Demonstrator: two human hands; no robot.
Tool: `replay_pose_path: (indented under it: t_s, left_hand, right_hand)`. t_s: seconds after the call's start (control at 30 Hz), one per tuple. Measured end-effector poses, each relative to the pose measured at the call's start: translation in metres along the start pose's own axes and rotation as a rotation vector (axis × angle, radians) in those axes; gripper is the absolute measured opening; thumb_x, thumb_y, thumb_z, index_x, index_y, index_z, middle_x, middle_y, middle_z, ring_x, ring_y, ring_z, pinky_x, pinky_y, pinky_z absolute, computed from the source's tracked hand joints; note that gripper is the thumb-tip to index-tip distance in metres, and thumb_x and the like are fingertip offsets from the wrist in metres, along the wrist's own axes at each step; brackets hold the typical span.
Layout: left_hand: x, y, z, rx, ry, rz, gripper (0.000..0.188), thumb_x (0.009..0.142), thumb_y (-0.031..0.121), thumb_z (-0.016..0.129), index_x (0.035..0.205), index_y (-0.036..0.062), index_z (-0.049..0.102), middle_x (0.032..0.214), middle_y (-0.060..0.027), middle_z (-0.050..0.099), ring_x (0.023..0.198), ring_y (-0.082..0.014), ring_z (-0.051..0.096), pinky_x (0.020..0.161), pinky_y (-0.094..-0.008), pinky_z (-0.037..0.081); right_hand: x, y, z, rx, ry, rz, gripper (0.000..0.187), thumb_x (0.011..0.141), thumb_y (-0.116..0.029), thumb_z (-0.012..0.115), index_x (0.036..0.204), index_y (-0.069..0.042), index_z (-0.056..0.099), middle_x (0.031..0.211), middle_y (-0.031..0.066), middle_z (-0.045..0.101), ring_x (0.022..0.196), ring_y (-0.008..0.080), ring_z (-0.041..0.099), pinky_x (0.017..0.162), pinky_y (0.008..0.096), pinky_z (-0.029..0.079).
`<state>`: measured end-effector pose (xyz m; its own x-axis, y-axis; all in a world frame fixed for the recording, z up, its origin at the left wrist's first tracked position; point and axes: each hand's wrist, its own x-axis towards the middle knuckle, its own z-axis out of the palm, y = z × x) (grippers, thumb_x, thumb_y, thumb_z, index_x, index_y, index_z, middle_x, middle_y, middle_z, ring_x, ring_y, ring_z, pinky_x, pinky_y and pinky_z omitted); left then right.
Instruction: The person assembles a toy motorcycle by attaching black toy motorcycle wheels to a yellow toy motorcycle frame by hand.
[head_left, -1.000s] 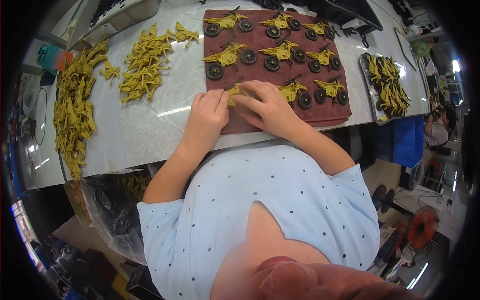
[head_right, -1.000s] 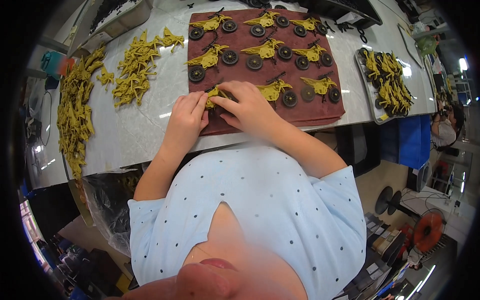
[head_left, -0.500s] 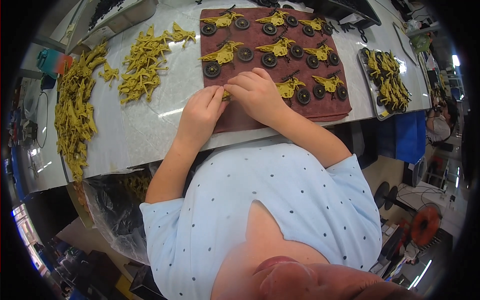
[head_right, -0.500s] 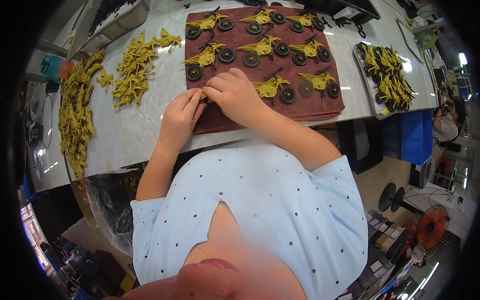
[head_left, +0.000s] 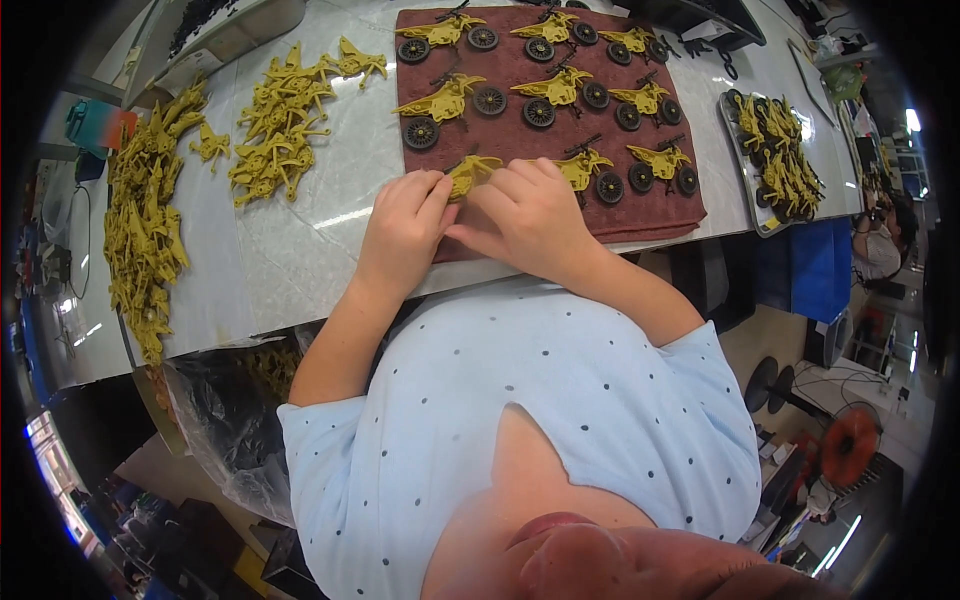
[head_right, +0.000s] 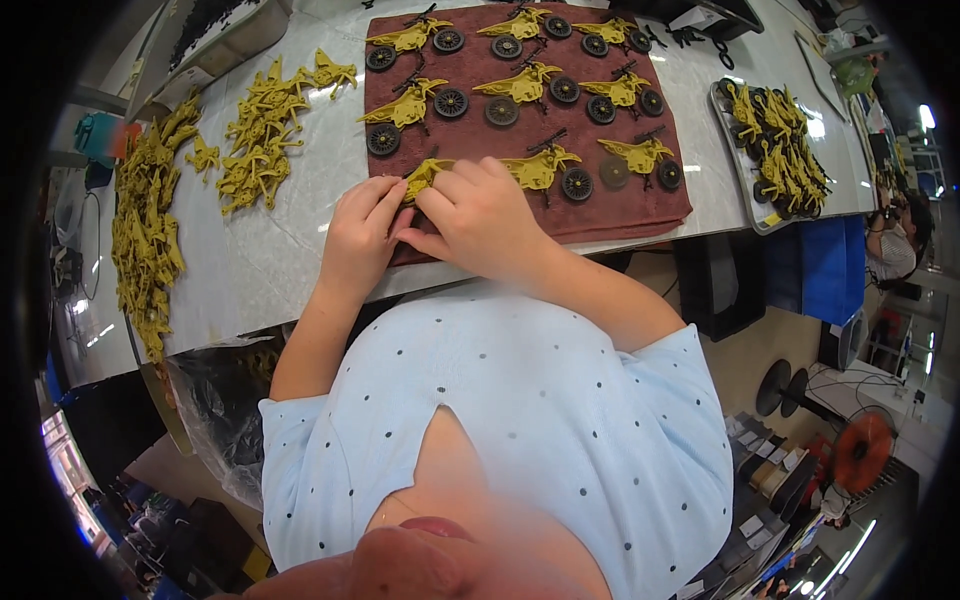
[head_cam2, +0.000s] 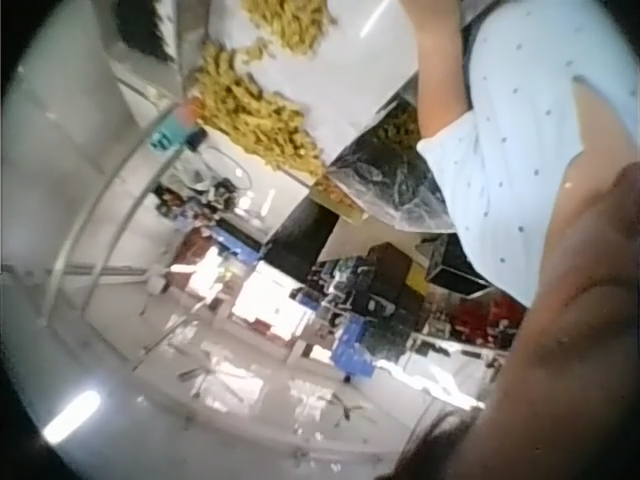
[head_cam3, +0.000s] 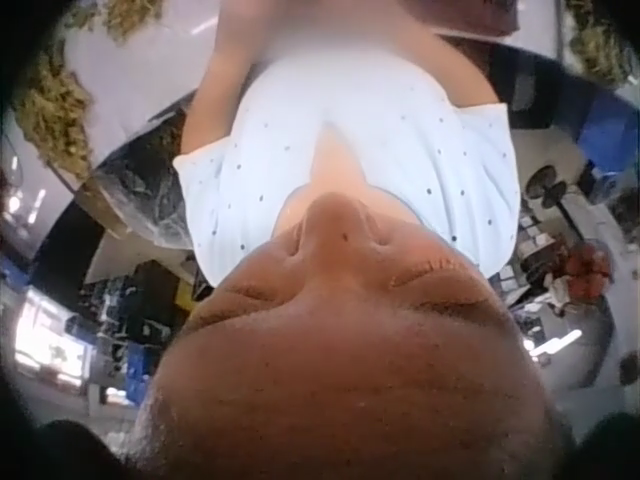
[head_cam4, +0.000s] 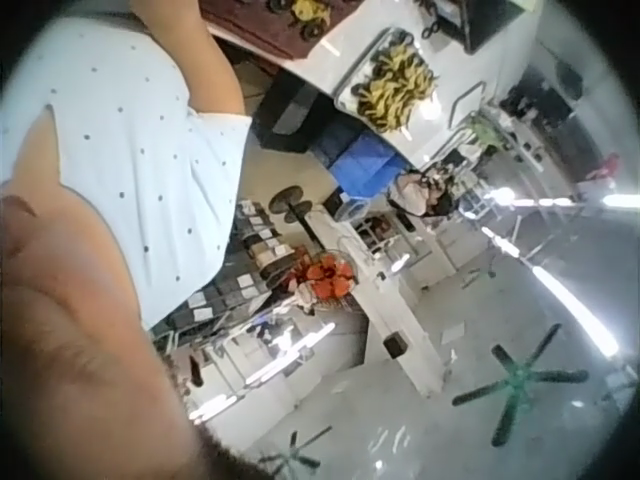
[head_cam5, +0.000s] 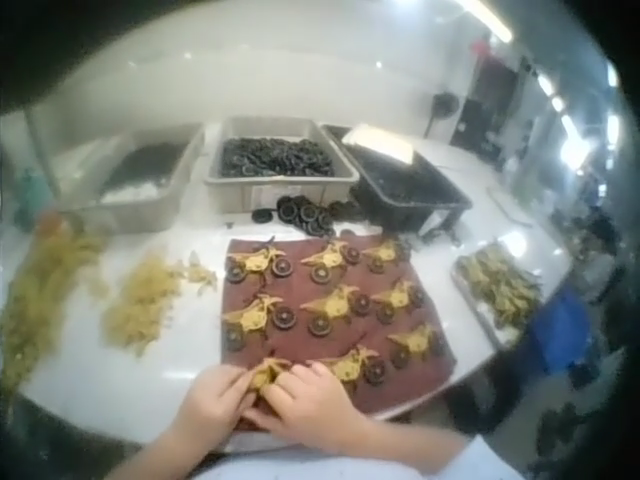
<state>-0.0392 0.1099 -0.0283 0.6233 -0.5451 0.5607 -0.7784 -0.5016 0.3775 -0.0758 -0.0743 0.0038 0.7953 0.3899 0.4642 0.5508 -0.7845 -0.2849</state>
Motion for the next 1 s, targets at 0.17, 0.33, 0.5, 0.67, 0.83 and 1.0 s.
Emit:
replay_pose_path:
  t_s: [0.17, 0.33, 0.5, 0.67, 0.83, 1.0]
  left_hand:
    - [-0.001, 0.005, 0.002, 0.022, -0.044, 0.034, 0.033, 0.07, 0.005, 0.068, 0.1, -0.0061, 0.06, 0.101, -0.0156, 0.059, 0.096, -0.0315, 0.058, 0.083, -0.0419, 0.046]
    - [-0.003, 0.015, 0.004, 0.098, -0.071, 0.057, 0.033, 0.071, 0.001, 0.069, 0.101, -0.008, 0.06, 0.104, -0.0187, 0.059, 0.095, -0.0344, 0.058, 0.083, -0.0409, 0.047]
    - [-0.003, 0.017, 0.008, 0.074, -0.076, 0.066, 0.031, 0.073, -0.001, 0.067, 0.102, -0.009, 0.059, 0.106, -0.0208, 0.058, 0.095, -0.0362, 0.058, 0.085, -0.0419, 0.047]
    - [-0.001, 0.017, 0.007, 0.116, -0.094, 0.028, 0.031, 0.073, -0.001, 0.068, 0.102, -0.008, 0.058, 0.108, -0.0194, 0.06, 0.096, -0.0349, 0.058, 0.085, -0.0408, 0.047]
    - [0.004, 0.007, -0.003, -0.025, -0.103, -0.138, 0.032, 0.073, -0.002, 0.067, 0.105, -0.0002, 0.06, 0.098, -0.0133, 0.066, 0.085, -0.0287, 0.064, 0.074, -0.0344, 0.052]
    - [0.012, 0.024, -0.035, -0.259, -0.129, -0.298, 0.03, 0.072, 0.0, 0.068, 0.101, 0.0013, 0.063, 0.092, -0.0132, 0.066, 0.079, -0.0265, 0.065, 0.068, -0.0319, 0.053]
  right_hand:
    - [-0.013, -0.004, 0.022, -0.109, 0.14, 0.01, 0.017, 0.069, -0.015, 0.072, 0.072, -0.011, 0.056, 0.07, 0.0016, 0.05, 0.069, 0.02, 0.049, 0.064, 0.0334, 0.035]
    - [-0.031, -0.013, 0.041, -0.13, 0.211, 0.113, 0.016, 0.068, -0.012, 0.07, 0.069, -0.011, 0.055, 0.069, 0.0015, 0.05, 0.068, 0.0197, 0.049, 0.064, 0.0336, 0.035]
    - [-0.036, -0.013, 0.047, -0.125, 0.22, 0.238, 0.016, 0.068, -0.012, 0.07, 0.07, -0.011, 0.055, 0.071, 0.0014, 0.052, 0.07, 0.0198, 0.049, 0.064, 0.0341, 0.034]
    - [-0.039, -0.001, 0.024, 0.081, 0.178, 0.179, 0.032, 0.068, -0.024, 0.077, 0.091, -0.008, 0.061, 0.082, 0.0046, 0.055, 0.079, 0.024, 0.052, 0.069, 0.0357, 0.04]
    - [-0.03, 0.028, 0.011, 0.374, 0.265, 0.168, 0.075, 0.061, -0.016, 0.084, 0.127, -0.009, 0.048, 0.13, 0.012, 0.044, 0.108, 0.0295, 0.054, 0.095, 0.0405, 0.044]
    - [-0.01, 0.025, 0.01, 1.033, 0.025, 0.369, 0.063, 0.068, -0.002, 0.078, 0.125, -0.006, 0.051, 0.125, 0.0076, 0.055, 0.111, 0.0175, 0.055, 0.09, 0.0309, 0.048]
